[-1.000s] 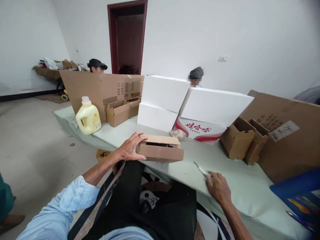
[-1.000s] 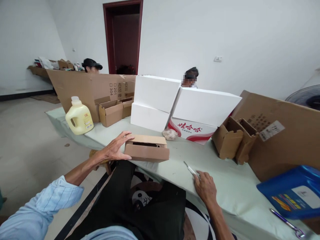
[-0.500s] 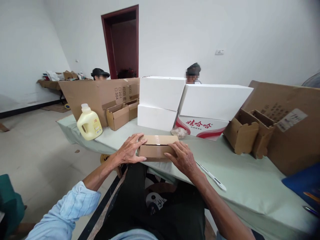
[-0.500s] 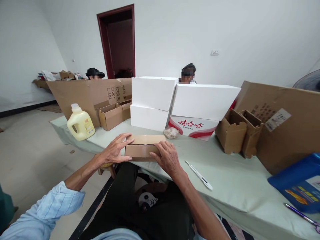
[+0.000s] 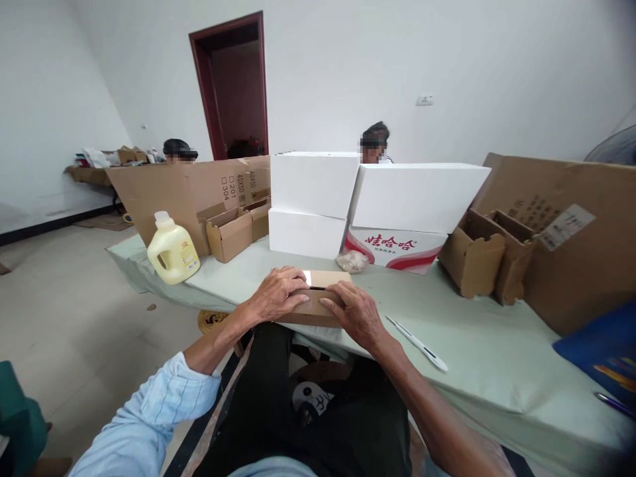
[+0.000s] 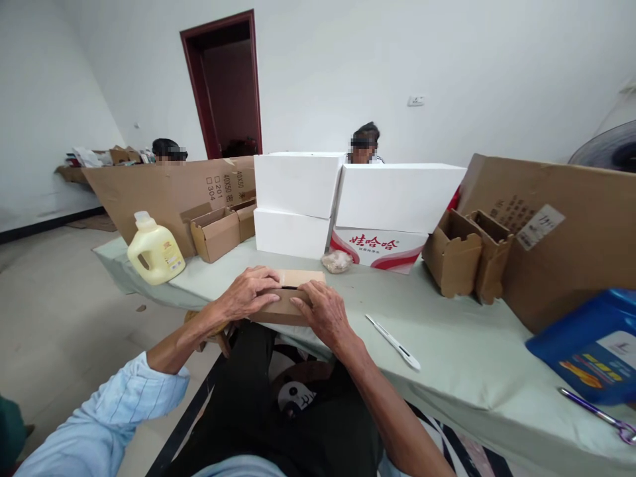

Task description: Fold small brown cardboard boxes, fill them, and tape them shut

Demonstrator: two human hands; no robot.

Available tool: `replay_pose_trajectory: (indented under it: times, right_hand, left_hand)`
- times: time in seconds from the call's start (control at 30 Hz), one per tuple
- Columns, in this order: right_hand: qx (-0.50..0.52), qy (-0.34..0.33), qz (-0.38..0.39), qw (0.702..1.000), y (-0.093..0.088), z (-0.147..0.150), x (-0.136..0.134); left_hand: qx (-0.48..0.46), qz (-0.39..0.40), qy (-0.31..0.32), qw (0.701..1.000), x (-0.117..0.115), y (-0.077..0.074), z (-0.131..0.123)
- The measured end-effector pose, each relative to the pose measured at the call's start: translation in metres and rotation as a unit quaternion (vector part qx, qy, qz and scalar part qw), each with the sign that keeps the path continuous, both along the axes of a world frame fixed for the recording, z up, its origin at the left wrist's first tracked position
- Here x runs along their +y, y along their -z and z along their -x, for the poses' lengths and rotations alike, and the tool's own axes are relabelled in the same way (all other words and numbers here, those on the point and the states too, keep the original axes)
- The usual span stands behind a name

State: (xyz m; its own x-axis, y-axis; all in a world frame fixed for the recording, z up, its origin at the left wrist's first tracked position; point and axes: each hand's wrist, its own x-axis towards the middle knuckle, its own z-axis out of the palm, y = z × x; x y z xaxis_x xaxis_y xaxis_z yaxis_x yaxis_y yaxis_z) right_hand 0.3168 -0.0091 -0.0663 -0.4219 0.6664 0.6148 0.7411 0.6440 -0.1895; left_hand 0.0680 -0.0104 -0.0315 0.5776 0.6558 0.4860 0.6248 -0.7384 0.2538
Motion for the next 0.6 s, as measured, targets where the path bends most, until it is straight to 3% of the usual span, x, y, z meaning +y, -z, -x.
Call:
replay_pose_trajectory:
  times: [0.3,0.43,0.6]
  right_hand:
    - [0.028,0.033,0.026,0.999,0.001,0.005,0.003]
    - [0.023,0.041,0.038,0.998,-0.001,0.006,0.005]
    - [0.01,0.041,0.056,0.998,-0.004,0.007,0.005]
  left_hand:
    - [-0.122,0.031,0.019,0.992,0.019,0.005,-0.006]
    - [-0.154,-0.007,0.021,0.988,0.024,0.011,-0.011]
    - [-0.123,-0.072,0.008,0.99,0.02,0.016,-0.011]
